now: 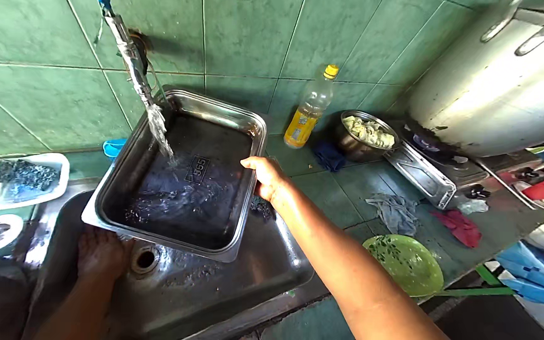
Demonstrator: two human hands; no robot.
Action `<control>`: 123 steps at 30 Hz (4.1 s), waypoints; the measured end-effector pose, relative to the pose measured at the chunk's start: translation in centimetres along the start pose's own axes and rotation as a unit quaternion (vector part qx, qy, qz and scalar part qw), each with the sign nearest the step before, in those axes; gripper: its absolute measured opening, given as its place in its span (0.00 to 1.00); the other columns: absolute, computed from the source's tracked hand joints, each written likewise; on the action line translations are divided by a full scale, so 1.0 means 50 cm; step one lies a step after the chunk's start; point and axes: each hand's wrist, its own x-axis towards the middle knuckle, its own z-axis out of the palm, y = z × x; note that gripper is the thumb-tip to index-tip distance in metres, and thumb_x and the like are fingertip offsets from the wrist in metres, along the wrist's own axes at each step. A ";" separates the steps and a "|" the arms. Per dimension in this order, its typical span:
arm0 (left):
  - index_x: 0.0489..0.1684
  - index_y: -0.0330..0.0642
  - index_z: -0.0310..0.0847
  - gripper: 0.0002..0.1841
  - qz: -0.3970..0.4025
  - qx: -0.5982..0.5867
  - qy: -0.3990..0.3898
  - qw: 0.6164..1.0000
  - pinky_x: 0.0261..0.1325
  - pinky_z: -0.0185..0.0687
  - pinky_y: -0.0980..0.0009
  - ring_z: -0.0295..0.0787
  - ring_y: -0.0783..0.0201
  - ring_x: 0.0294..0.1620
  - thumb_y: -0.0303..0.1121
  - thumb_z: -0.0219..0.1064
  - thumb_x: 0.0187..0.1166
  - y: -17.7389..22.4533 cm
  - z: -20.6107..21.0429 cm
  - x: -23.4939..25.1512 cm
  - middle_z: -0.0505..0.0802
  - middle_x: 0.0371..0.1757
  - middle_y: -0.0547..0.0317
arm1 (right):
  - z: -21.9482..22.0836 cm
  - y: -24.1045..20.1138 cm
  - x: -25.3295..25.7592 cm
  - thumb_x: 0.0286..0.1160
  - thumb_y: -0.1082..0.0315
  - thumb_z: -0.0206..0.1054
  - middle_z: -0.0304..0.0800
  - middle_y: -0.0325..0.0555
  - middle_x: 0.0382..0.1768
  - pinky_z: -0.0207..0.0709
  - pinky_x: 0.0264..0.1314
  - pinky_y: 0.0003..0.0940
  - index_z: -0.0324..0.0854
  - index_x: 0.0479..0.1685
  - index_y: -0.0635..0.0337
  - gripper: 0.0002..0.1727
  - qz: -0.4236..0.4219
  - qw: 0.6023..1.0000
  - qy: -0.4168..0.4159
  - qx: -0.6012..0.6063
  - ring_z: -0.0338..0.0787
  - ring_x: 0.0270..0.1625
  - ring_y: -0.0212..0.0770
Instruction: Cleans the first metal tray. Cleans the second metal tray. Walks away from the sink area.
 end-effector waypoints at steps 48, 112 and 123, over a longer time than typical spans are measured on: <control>0.91 0.39 0.60 0.31 0.264 -0.047 -0.264 0.926 0.86 0.46 0.25 0.40 0.31 0.95 0.38 0.61 0.89 0.282 -0.041 -0.091 0.53 0.95 0.35 | -0.087 -0.083 -0.047 0.90 0.57 0.57 0.87 0.64 0.47 0.80 0.58 0.59 0.81 0.53 0.73 0.22 -0.219 0.875 0.135 -0.410 0.89 0.54 0.57; 0.53 0.27 0.82 0.10 -0.039 -0.393 0.184 0.900 0.41 0.75 0.37 0.84 0.41 0.36 0.27 0.62 0.87 0.059 -0.280 -0.182 0.87 0.35 0.35 | 0.397 -0.336 0.013 0.71 0.64 0.77 0.90 0.44 0.31 0.82 0.49 0.41 0.90 0.33 0.59 0.08 -0.577 0.686 0.075 -0.437 0.90 0.41 0.41; 0.60 0.31 0.81 0.13 -0.190 -0.513 -0.056 0.835 0.53 0.83 0.53 0.88 0.52 0.46 0.30 0.65 0.86 0.094 -0.088 -0.133 0.89 0.47 0.41 | 0.163 0.040 0.305 0.59 0.68 0.84 0.55 0.74 0.89 0.63 0.80 0.77 0.74 0.84 0.54 0.44 -0.215 0.693 -0.022 -0.688 0.61 0.87 0.79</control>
